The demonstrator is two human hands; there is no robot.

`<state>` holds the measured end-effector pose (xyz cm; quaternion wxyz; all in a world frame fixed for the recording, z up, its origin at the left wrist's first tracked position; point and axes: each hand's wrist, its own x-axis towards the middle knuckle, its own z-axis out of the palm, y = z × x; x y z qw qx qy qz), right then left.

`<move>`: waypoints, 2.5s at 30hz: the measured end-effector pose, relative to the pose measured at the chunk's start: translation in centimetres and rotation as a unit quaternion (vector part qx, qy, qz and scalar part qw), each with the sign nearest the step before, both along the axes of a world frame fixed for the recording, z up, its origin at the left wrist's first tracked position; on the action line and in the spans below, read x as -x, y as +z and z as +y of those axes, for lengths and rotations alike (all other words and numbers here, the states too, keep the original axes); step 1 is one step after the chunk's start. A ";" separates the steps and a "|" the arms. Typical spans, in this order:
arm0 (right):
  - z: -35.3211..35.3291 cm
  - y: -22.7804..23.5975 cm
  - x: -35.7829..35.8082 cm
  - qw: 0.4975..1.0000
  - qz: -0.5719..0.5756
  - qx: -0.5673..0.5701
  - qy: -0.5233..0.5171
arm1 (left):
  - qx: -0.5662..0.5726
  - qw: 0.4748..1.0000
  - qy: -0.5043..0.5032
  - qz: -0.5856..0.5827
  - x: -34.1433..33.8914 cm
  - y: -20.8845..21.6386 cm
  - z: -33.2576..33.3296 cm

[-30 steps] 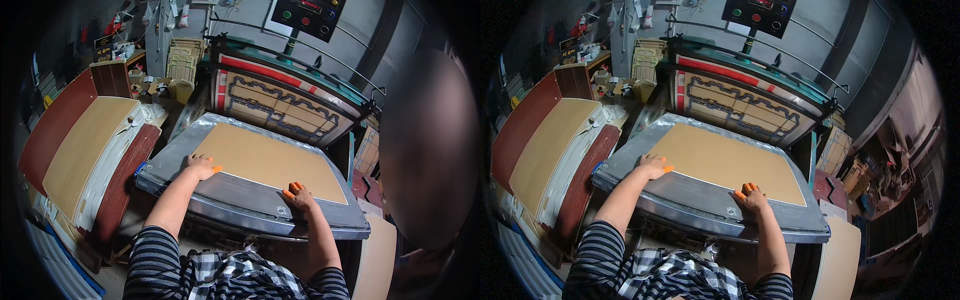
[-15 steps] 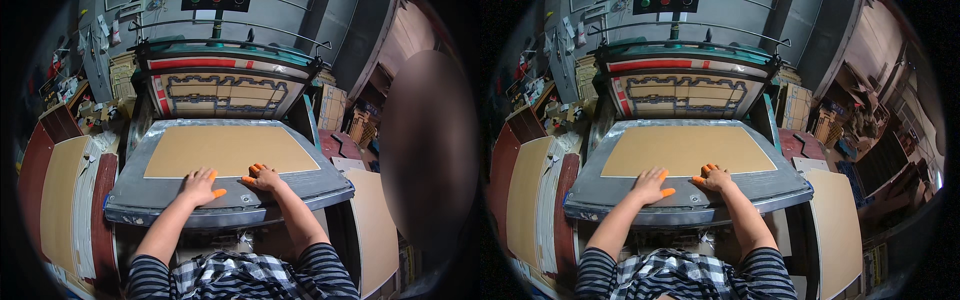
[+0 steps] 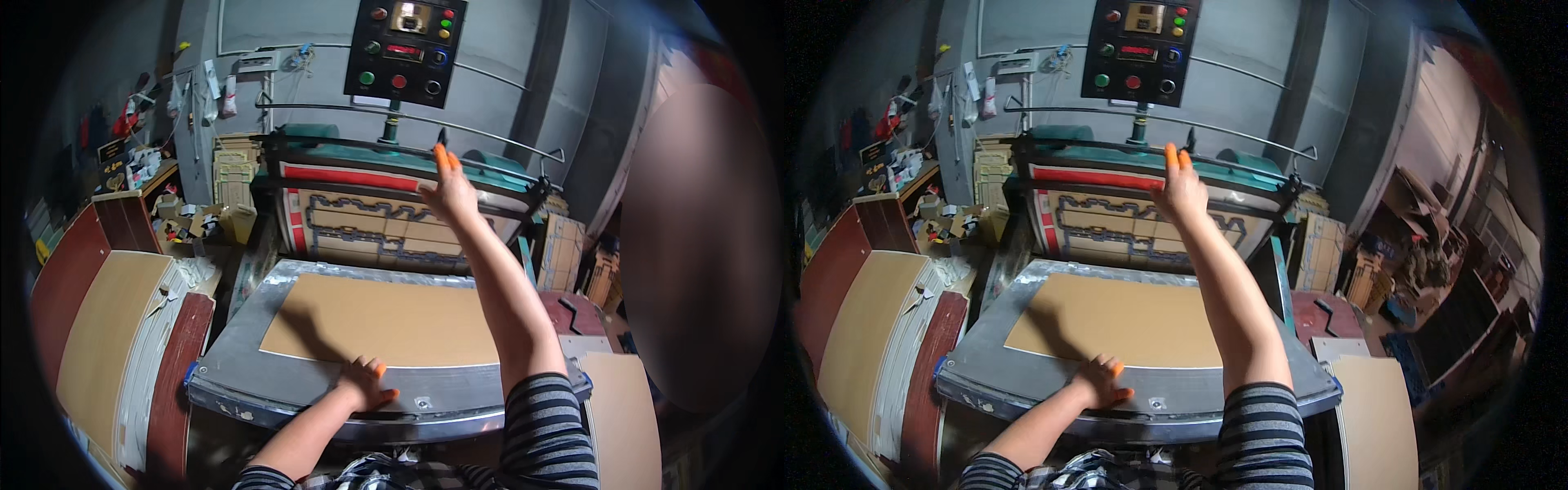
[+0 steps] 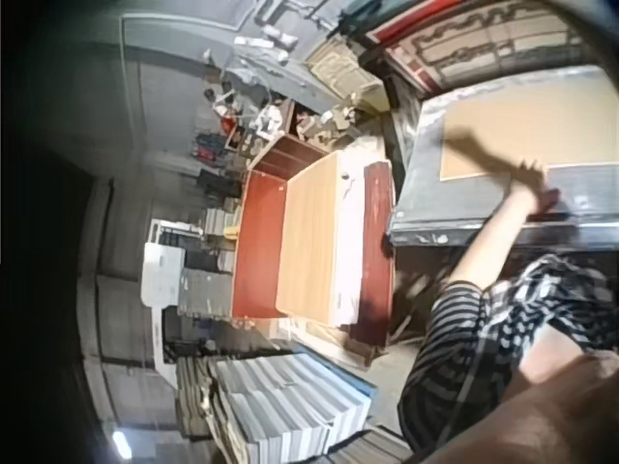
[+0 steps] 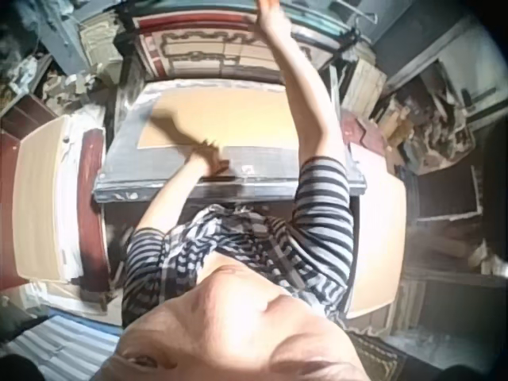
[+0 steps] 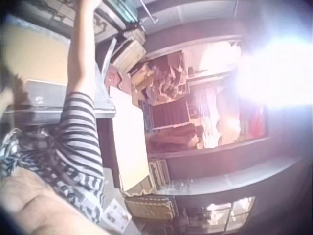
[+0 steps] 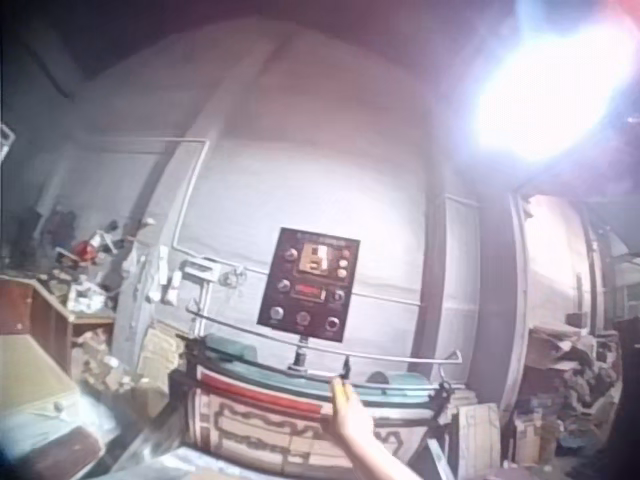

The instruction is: The person repeatedly places sheets of cardboard onto a hydraulic guillotine cutter, aligns them, and operates the machine to trim the edges. After each cut, the person removes the trimmed sheet and stacks it on a nearby table.

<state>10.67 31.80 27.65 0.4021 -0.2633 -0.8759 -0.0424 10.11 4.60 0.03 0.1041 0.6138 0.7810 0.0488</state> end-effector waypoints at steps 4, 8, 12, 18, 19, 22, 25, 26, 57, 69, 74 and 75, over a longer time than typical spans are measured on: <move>0.5 9.8 6.3 0.991 -0.026 0.017 -0.129 | -0.085 0.996 -0.011 0.004 0.2 0.0 -1.6; 6.6 12.0 7.5 0.988 -0.026 0.016 -0.150 | 0.015 0.999 -0.002 -0.047 -0.7 2.3 -0.5; 6.5 13.3 8.6 0.981 -0.087 0.013 -0.174 | -0.001 0.998 0.018 -0.064 -1.1 1.8 -1.1; -1.5 12.5 2.7 0.988 0.037 -0.150 -0.007 | -0.012 0.997 0.011 -0.071 -0.7 1.9 -1.6; -3.4 11.3 0.4 0.989 0.046 -0.137 0.026 | -0.021 0.998 -0.006 -0.051 -0.5 1.2 -1.0; -8.7 7.0 -7.2 0.977 0.040 -0.125 0.169 | 0.012 0.996 0.005 -0.087 1.9 4.6 3.2; -14.8 4.6 -14.2 0.944 -0.016 -0.195 0.264 | 0.067 0.966 0.022 -0.248 9.2 5.1 10.6; -16.7 4.2 -17.2 0.952 -0.040 -0.184 0.239 | 0.082 0.965 0.041 -0.246 11.3 5.9 12.3; -16.8 -24.5 -30.8 0.957 0.143 0.253 -0.007 | -0.553 0.795 -0.249 0.000 -1.2 14.4 -6.2; -19.6 -24.6 -38.3 0.966 0.127 0.212 -0.077 | -0.655 0.744 -0.116 0.066 -0.1 22.8 -5.1; -21.2 -24.0 -41.6 0.963 0.138 0.204 -0.106 | -0.555 0.820 -0.026 0.139 6.2 21.8 -0.9; -21.6 -23.9 -42.0 0.963 0.143 0.201 -0.106 | -0.502 0.853 0.011 0.142 7.8 20.4 -0.3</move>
